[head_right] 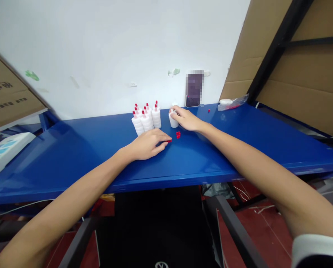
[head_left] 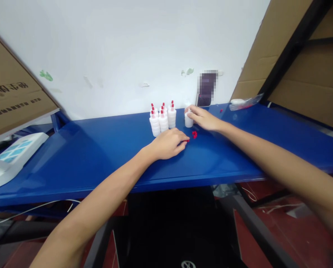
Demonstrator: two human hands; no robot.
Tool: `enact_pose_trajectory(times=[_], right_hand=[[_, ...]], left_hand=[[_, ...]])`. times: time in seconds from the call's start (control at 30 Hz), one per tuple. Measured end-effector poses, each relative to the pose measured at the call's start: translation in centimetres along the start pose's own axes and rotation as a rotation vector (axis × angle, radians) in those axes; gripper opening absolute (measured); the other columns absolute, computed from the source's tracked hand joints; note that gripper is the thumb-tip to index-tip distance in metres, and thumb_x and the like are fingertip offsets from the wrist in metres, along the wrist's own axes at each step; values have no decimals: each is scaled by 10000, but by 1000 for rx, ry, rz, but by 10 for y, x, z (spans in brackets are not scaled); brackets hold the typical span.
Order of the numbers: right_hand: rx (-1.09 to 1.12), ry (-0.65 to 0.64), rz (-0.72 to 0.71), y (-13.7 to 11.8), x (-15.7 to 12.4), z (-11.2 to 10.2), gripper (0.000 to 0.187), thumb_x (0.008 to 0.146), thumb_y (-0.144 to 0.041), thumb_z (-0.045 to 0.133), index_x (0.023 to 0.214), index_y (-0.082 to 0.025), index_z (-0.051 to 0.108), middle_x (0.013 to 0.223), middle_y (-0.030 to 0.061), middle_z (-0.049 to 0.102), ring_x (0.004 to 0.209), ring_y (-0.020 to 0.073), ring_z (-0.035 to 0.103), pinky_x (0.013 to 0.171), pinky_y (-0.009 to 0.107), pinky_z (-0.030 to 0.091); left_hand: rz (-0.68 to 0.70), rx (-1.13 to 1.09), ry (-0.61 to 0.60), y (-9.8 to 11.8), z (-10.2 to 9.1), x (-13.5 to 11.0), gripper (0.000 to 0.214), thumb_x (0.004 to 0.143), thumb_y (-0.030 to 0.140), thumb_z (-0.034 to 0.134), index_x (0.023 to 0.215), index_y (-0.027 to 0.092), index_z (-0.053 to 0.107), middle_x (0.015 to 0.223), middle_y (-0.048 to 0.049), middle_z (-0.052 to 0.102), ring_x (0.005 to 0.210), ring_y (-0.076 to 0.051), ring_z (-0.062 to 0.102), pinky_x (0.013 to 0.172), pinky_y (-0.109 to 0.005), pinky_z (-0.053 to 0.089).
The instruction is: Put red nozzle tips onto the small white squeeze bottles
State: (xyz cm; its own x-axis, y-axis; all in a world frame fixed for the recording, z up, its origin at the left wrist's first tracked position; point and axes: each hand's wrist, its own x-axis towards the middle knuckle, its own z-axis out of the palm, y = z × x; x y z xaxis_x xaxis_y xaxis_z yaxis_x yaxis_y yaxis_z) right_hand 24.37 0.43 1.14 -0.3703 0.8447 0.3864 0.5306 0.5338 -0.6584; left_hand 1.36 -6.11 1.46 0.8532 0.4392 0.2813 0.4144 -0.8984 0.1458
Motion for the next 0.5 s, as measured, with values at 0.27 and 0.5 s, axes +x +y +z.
enact_pose_trajectory(times=[0.27,0.5], right_hand=[[-76,60,-47,-2,1,-1,237,902,-308,443,1047,-208,602,1121,99,707,998,280,632,940,444,476],[-332,-33,-56,-2,0,-9,219,875,-263,468,998,-198,637,943,93,734,820,258,647,811,383,467]], left_hand=[[-6,-44,53,-10,5,-1,323,1002,226,463,1152,164,742,1146,-80,765,1076,-226,689,992,-408,543],[-40,-39,60,-8,3,-2,290,984,243,510,1110,170,761,1126,-73,776,1049,-230,703,976,-399,556]])
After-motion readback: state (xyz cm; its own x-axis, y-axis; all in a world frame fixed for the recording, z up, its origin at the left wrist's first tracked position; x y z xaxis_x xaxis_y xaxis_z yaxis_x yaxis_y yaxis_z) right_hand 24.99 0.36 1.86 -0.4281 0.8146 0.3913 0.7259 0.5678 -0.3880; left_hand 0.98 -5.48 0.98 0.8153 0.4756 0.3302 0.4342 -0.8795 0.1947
